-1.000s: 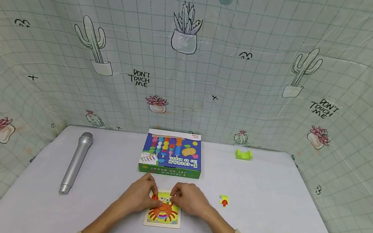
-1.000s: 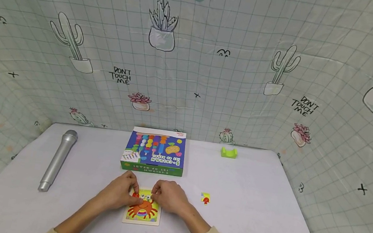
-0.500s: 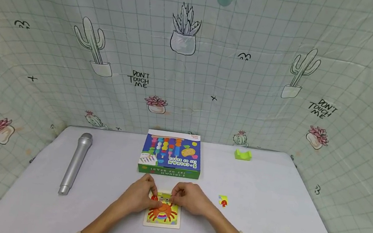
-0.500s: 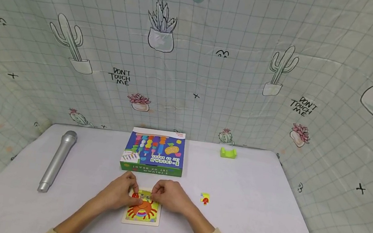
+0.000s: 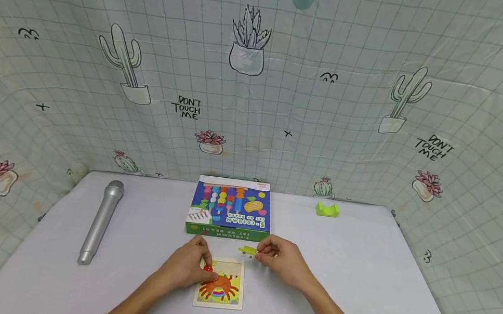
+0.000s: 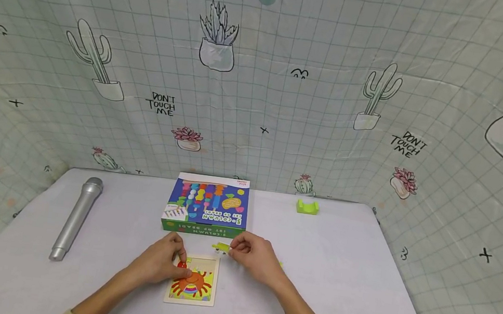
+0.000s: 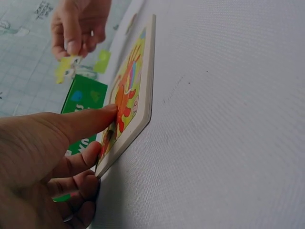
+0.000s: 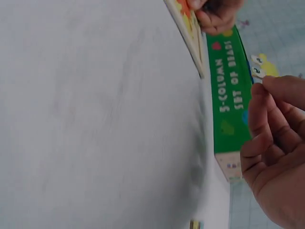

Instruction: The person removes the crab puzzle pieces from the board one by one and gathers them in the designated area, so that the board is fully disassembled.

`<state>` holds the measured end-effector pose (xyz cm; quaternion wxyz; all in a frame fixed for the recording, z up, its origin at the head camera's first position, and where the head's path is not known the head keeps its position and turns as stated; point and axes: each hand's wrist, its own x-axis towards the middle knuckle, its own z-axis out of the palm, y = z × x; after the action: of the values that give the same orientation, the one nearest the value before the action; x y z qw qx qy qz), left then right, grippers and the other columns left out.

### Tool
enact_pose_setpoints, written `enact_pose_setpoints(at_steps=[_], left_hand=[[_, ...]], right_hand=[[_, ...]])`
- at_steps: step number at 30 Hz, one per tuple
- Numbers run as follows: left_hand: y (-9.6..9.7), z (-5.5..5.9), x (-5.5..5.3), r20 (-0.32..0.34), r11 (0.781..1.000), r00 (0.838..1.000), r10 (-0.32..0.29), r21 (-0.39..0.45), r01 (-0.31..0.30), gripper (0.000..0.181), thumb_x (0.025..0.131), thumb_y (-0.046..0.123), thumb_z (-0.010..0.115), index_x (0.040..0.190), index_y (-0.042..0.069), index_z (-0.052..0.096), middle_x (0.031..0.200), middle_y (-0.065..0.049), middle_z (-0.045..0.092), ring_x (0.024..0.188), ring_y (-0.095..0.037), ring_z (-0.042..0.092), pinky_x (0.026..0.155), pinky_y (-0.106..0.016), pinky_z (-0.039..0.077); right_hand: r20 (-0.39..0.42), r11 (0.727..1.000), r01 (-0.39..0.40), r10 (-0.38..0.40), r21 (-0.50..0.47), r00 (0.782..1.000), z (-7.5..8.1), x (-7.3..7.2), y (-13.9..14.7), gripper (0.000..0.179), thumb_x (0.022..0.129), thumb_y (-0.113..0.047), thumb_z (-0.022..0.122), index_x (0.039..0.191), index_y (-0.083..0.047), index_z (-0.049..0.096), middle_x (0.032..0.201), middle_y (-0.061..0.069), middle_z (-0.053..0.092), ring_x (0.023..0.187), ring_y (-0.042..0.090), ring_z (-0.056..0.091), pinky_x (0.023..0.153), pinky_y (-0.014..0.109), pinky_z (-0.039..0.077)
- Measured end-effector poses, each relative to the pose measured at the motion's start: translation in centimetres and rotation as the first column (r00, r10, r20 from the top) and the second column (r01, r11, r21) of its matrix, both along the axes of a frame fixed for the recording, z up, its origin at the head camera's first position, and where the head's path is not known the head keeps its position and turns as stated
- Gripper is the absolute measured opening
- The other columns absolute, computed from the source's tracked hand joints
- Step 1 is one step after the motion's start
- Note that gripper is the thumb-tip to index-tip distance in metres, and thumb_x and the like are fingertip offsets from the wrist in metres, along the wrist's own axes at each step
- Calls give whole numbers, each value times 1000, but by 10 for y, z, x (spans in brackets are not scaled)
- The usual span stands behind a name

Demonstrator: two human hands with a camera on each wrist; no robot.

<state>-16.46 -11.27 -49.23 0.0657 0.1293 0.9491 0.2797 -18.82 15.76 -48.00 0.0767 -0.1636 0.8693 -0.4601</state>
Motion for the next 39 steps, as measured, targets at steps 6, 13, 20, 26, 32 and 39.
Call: enact_pose_setpoints(at_steps=[6,13,20,26,32,39], left_hand=[[-1,-1,-1,5,1000,1000,-15,13,15,39,71,43,90,76,15,63,105,-2,52,78,-17,49,62,-28,38],[-3,0,-2,21,1000,1000,-3,20,3,39,70,43,91,76,16,63,106,-3,53,84,-20,52,67,-31,41],[-3,1,-2,23,999,1000,-6,31,6,40,70,42,91,78,15,62,100,0,49,83,-18,50,70,-31,42],[-3,0,-1,16,999,1000,-11,31,10,39,71,41,91,78,15,63,101,-1,50,80,-17,49,64,-29,39],[-3,1,1,4,999,1000,-24,30,24,38,72,41,90,77,15,63,104,-3,52,77,-17,48,61,-28,37],[-3,0,1,-6,999,1000,-28,20,28,39,72,43,90,77,15,62,105,-3,53,77,-17,48,61,-28,37]], right_hand=[[24,998,38,-39,49,999,0,-2,36,19,92,-15,72,110,-17,68,84,0,71,70,15,59,60,26,46],[65,994,27,-34,105,997,1,-7,72,14,93,-16,70,107,-15,72,83,3,69,67,16,57,58,26,44],[54,989,11,-19,151,998,-8,-10,81,12,91,-17,73,103,-15,72,79,-2,68,66,14,59,64,25,45],[53,986,19,-28,168,998,-12,-8,75,10,90,-14,74,101,-13,72,76,-2,67,62,15,59,61,27,45],[68,983,36,-49,179,997,-13,-9,72,6,91,-15,73,96,-13,70,75,-2,65,61,15,58,58,27,45],[67,985,19,-31,174,997,-10,-12,74,3,92,-14,71,91,-12,71,76,-1,65,66,15,56,59,26,45]])
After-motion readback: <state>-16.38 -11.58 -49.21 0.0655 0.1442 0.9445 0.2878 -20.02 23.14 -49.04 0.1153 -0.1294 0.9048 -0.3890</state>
